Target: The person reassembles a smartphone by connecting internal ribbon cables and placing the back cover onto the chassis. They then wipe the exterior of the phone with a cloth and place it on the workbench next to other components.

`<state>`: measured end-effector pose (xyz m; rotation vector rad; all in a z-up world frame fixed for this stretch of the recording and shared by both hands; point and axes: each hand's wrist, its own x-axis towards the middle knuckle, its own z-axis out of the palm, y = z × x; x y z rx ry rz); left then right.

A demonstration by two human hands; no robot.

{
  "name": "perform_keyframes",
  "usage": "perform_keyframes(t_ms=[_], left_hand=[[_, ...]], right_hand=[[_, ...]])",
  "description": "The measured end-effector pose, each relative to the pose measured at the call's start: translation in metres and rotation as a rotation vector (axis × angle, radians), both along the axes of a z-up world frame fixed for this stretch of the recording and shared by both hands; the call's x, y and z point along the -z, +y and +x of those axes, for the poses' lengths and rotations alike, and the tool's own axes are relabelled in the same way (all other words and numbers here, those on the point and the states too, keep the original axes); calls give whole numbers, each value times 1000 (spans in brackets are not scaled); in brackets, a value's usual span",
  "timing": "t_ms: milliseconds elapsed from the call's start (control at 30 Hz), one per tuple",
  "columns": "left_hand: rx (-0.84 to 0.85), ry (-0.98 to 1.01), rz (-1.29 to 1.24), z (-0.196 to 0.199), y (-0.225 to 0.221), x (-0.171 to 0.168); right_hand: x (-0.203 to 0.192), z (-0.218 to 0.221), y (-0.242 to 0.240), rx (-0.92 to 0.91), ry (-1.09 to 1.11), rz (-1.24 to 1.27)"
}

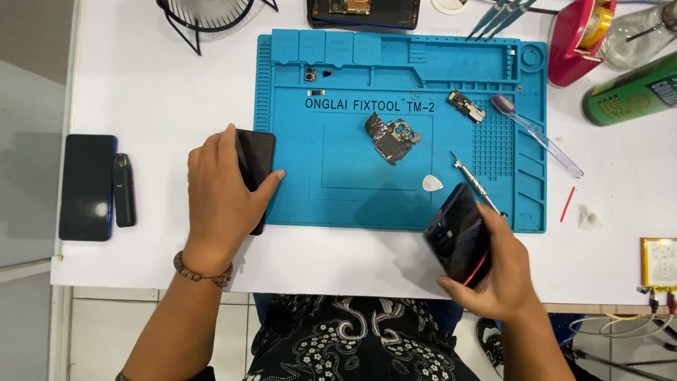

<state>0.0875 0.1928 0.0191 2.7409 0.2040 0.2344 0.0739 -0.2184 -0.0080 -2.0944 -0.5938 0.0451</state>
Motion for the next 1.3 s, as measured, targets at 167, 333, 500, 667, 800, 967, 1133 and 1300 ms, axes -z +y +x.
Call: perform_keyframes(t_ms=[167, 333, 500, 667, 800, 967, 1133, 1300], left_hand=[[-31, 49, 79, -2, -1, -5], [-83, 106, 162, -6, -8, -9], [-110, 103, 82, -4, -8, -11], [-158, 152, -116, 0, -11, -35], [-18, 66, -171, 9, -8, -49], [415, -198, -68, 65, -19, -74], [771, -48, -41, 170, -45, -72], [827, -59, 137, 244, -67, -47]], right_hand=[[8, -7, 7, 36, -395, -401], [10, -6, 17, 99, -455, -380], [7, 0, 27, 72, -521, -345], [5, 3, 31, 64, -534, -335], [5, 4, 32, 47, -521, -309], [2, 5, 33, 21, -509, -306], [-3, 7, 37, -3, -531, -301], [-3, 8, 35, 9, -515, -288]])
